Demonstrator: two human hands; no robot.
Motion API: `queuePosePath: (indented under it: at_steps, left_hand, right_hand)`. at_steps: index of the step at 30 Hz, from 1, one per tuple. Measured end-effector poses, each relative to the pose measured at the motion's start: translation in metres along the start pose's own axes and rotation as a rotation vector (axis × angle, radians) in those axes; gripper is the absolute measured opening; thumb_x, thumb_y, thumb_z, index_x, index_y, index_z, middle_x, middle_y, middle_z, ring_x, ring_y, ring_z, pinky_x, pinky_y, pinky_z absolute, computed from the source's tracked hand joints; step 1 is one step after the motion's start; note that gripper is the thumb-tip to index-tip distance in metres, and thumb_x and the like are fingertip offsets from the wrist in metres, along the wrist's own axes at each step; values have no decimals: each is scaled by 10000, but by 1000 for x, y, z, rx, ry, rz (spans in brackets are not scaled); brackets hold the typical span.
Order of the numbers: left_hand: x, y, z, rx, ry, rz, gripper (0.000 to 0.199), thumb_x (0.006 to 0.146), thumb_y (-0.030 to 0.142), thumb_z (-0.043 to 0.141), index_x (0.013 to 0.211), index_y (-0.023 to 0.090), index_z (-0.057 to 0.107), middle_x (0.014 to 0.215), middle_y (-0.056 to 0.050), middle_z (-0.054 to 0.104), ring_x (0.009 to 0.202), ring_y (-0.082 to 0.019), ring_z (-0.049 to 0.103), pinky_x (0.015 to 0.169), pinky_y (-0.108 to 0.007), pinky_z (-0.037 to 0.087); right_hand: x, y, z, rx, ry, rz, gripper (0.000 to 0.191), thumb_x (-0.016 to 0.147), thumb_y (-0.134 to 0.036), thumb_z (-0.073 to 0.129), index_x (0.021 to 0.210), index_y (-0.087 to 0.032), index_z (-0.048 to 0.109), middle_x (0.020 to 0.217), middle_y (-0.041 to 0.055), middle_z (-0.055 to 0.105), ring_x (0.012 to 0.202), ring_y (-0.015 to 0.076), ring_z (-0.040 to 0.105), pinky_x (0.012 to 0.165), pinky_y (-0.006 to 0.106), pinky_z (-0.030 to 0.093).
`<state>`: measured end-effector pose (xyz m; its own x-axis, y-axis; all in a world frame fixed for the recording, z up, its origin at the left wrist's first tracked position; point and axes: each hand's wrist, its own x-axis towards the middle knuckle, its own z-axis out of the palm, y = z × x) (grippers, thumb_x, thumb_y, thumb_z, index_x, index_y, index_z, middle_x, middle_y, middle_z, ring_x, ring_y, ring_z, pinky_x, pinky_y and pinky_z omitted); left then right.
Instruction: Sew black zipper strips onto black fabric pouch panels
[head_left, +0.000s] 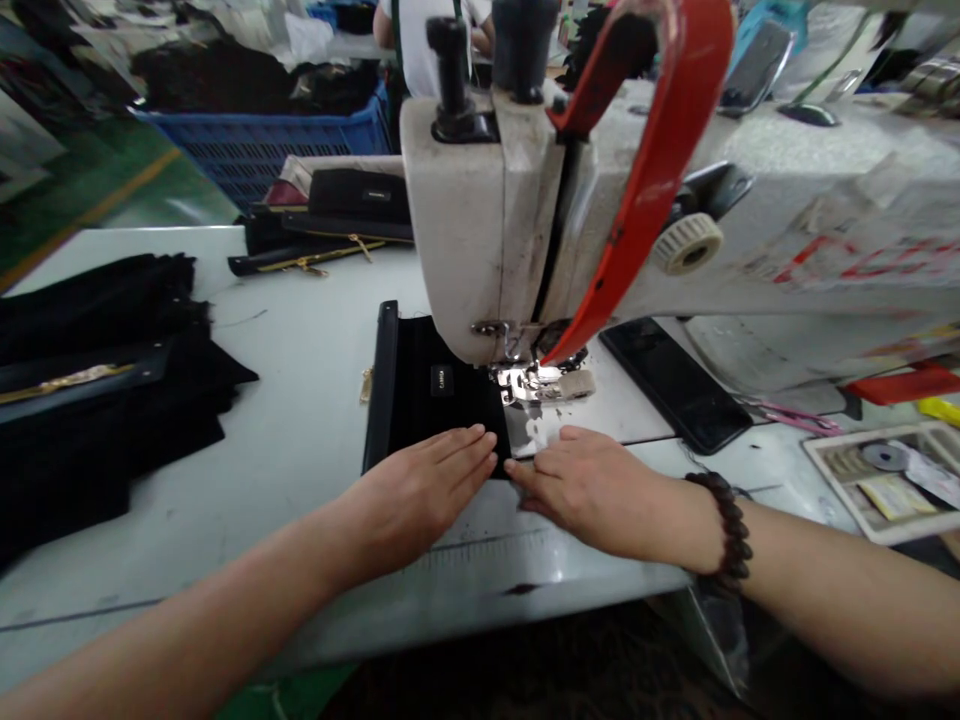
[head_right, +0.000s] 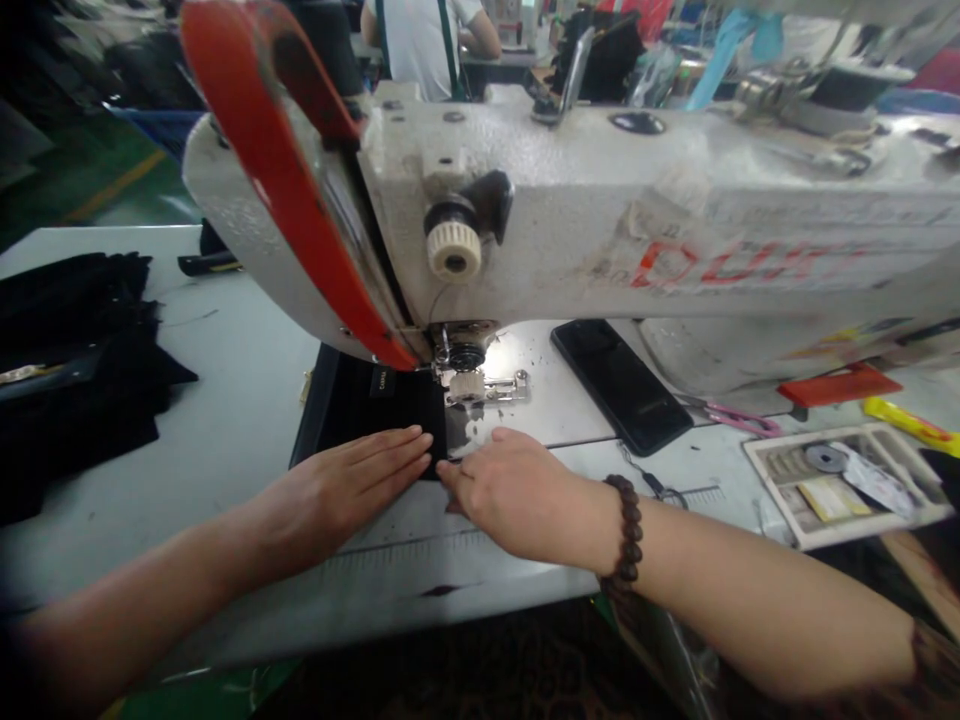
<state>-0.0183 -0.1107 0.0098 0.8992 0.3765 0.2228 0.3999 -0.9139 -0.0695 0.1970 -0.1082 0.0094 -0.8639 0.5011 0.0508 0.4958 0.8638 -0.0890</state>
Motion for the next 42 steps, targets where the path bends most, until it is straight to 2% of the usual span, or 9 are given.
queuePosePath:
  at_steps: [4, 7, 12, 19, 22, 25, 29, 34, 42]
  left_hand:
    - [3, -13, 1, 8, -58, 15, 330, 808, 34, 372, 1076, 19, 566, 1147, -155, 586, 1095, -242, 527, 927, -338, 450]
    - [5, -24, 1, 14, -88, 33, 345, 798, 20, 374, 1092, 21, 555, 1159, -154, 579, 1094, -236, 529, 928, -332, 450]
    - [9, -39, 5, 2, -38, 45, 328, 807, 34, 375, 1084, 23, 551, 1133, -155, 594, 1077, -229, 539, 910, -332, 464]
    - [19, -54, 9, -4, -19, 1, 294, 839, 59, 344, 1021, 53, 574, 996, -137, 631, 926, -204, 594, 816, -316, 514]
    - [18, -59, 10, -34, 56, 14, 302, 871, 75, 307, 1002, 55, 578, 980, -134, 634, 920, -197, 598, 819, -318, 514]
    - [16, -62, 12, -49, 160, 40, 309, 896, 108, 293, 981, 48, 584, 968, -136, 642, 933, -196, 600, 818, -316, 520]
    - [15, -64, 15, -51, 171, 43, 315, 901, 123, 289, 970, 58, 590, 963, -127, 648, 917, -190, 609, 807, -312, 531]
    - [17, -67, 18, -37, 214, 51, 297, 896, 119, 308, 961, 69, 593, 943, -119, 654, 906, -179, 612, 802, -310, 531]
    - [19, -68, 15, -23, 205, 44, 323, 911, 124, 283, 945, 52, 596, 927, -129, 653, 877, -182, 617, 778, -288, 526]
  right_hand:
    - [11, 10, -9, -9, -136, -10, 249, 873, -292, 480, 1023, -111, 561, 670, 21, 621, 585, 144, 544, 531, 289, 254]
    - [17, 17, -13, -5, -157, -5, 267, 886, -293, 456, 1068, -118, 545, 679, 29, 621, 593, 135, 542, 522, 278, 254]
    - [22, 24, -14, 14, -172, 82, 298, 888, -313, 439, 1107, -132, 529, 757, 44, 638, 636, 141, 563, 486, 255, 252]
    - [25, 25, -5, -85, -128, 183, 378, 873, -346, 459, 1182, -133, 499, 795, 88, 644, 633, 167, 577, 509, 266, 321]
    - [23, 26, 2, -113, -57, 181, 412, 872, -345, 457, 1201, -98, 480, 767, 96, 643, 649, 184, 582, 542, 291, 358]
    - [20, 27, 6, -87, 31, 110, 326, 884, -314, 432, 1091, -91, 550, 744, 85, 639, 649, 170, 577, 566, 296, 372]
    - [19, 27, 8, -74, 89, 80, 270, 882, -294, 429, 982, -100, 588, 697, 61, 627, 604, 166, 564, 547, 303, 368]
    - [19, 27, 9, -73, 98, 99, 263, 873, -309, 451, 975, -104, 581, 677, 48, 620, 587, 165, 560, 546, 305, 365]
    - [20, 27, 9, -53, 71, 103, 259, 870, -306, 453, 983, -108, 576, 703, 53, 627, 611, 160, 563, 558, 296, 358]
